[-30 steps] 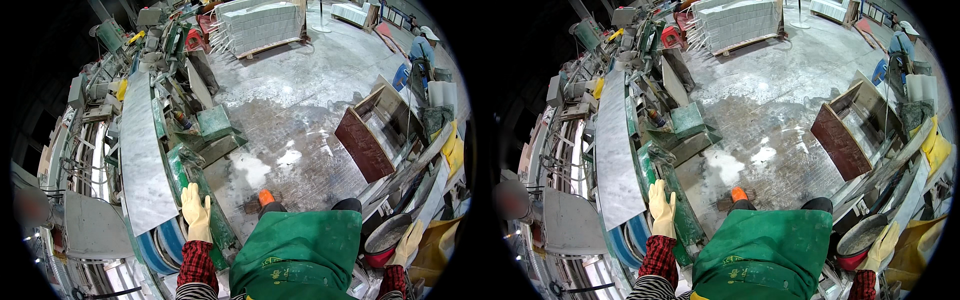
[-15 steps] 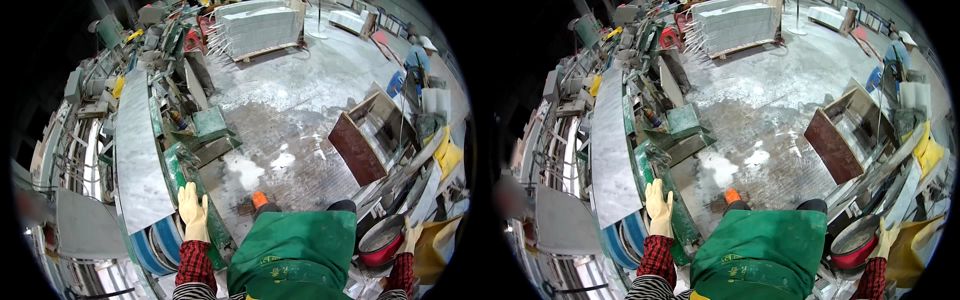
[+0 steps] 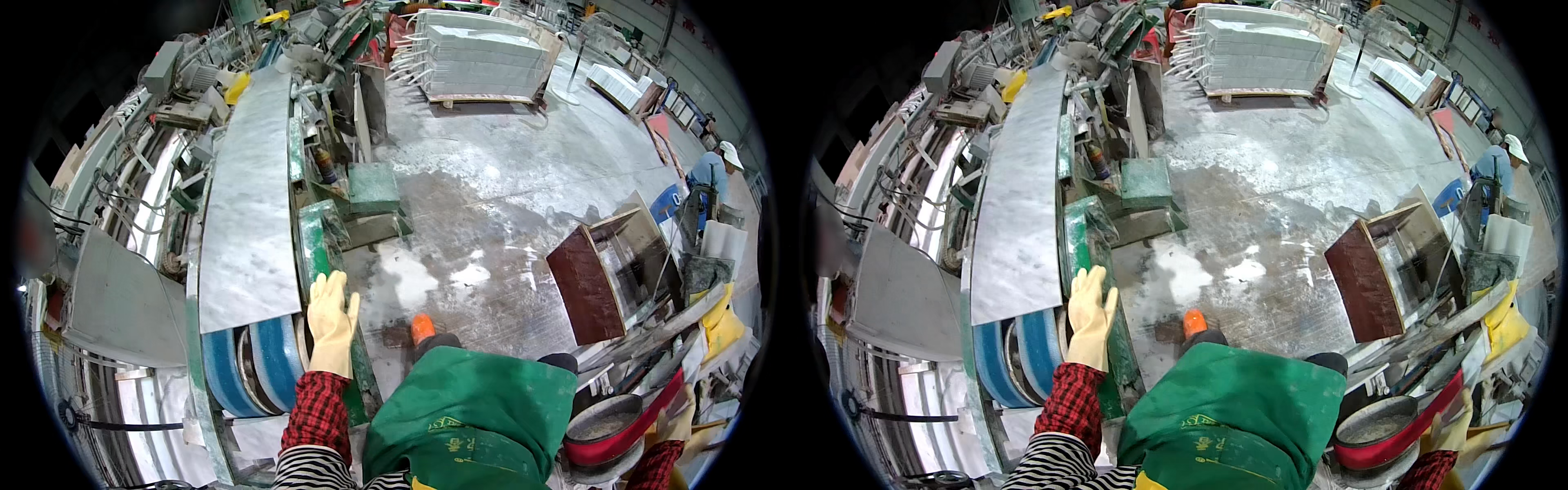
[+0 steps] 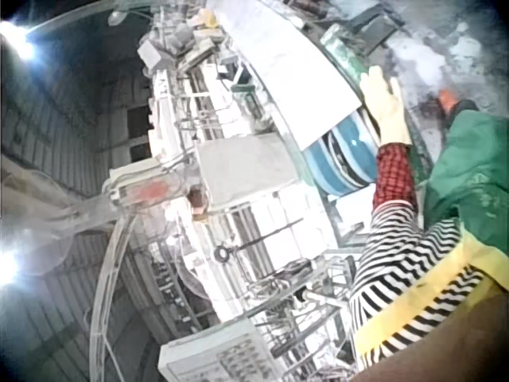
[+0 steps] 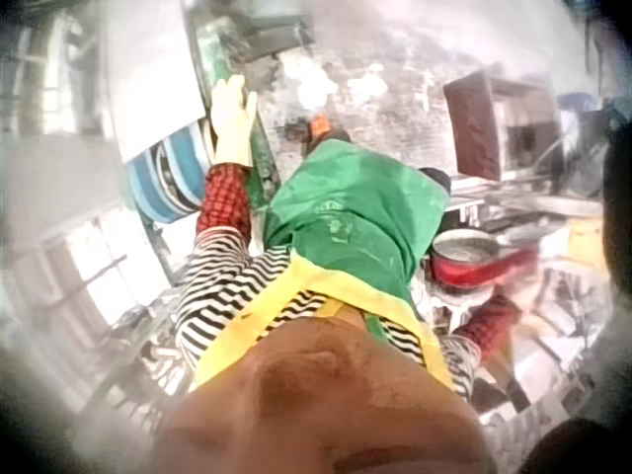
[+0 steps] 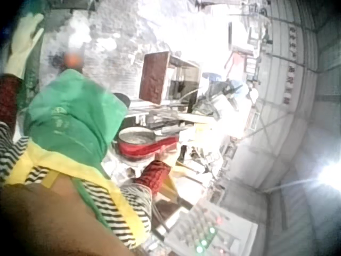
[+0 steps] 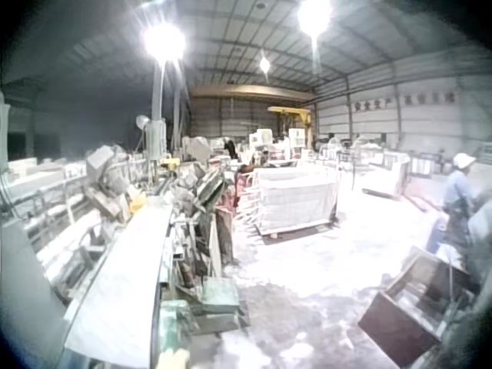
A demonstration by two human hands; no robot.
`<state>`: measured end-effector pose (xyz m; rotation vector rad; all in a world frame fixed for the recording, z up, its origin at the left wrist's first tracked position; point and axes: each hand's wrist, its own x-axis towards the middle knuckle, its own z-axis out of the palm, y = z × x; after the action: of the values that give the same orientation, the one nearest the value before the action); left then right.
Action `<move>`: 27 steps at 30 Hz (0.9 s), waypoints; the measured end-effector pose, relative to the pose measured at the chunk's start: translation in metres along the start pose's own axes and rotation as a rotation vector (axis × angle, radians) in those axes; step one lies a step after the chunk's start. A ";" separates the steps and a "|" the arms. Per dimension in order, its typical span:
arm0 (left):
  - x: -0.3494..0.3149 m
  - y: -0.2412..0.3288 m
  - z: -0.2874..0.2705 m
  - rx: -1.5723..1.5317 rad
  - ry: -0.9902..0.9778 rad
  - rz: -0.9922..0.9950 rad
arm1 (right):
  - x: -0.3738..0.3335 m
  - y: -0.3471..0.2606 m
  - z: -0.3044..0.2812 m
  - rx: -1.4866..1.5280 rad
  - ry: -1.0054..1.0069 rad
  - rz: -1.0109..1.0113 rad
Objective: The person repeatedly feeds rectangular stone tiles into a grinding machine, holding them with gloved hands against a rotating wheel to smooth the edges. The person then removes the tiles and places them into a nearby container.
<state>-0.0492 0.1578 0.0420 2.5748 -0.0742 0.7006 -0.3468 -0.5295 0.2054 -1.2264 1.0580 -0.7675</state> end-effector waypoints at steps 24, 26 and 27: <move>-0.036 0.119 -0.103 -1.823 -0.069 -0.817 | -0.304 0.018 0.398 -0.505 -1.661 -1.639; -0.044 0.091 -0.120 -1.628 0.208 -0.919 | -0.309 0.030 0.408 -0.347 -1.625 -1.736; -0.056 0.066 -0.127 -1.632 0.293 -0.958 | -0.306 0.032 0.412 -0.357 -1.628 -1.724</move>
<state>-0.1679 0.1527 0.1390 0.7374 0.4552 0.3097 -0.0727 -0.0961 0.2432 -2.2154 -1.4906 -0.3815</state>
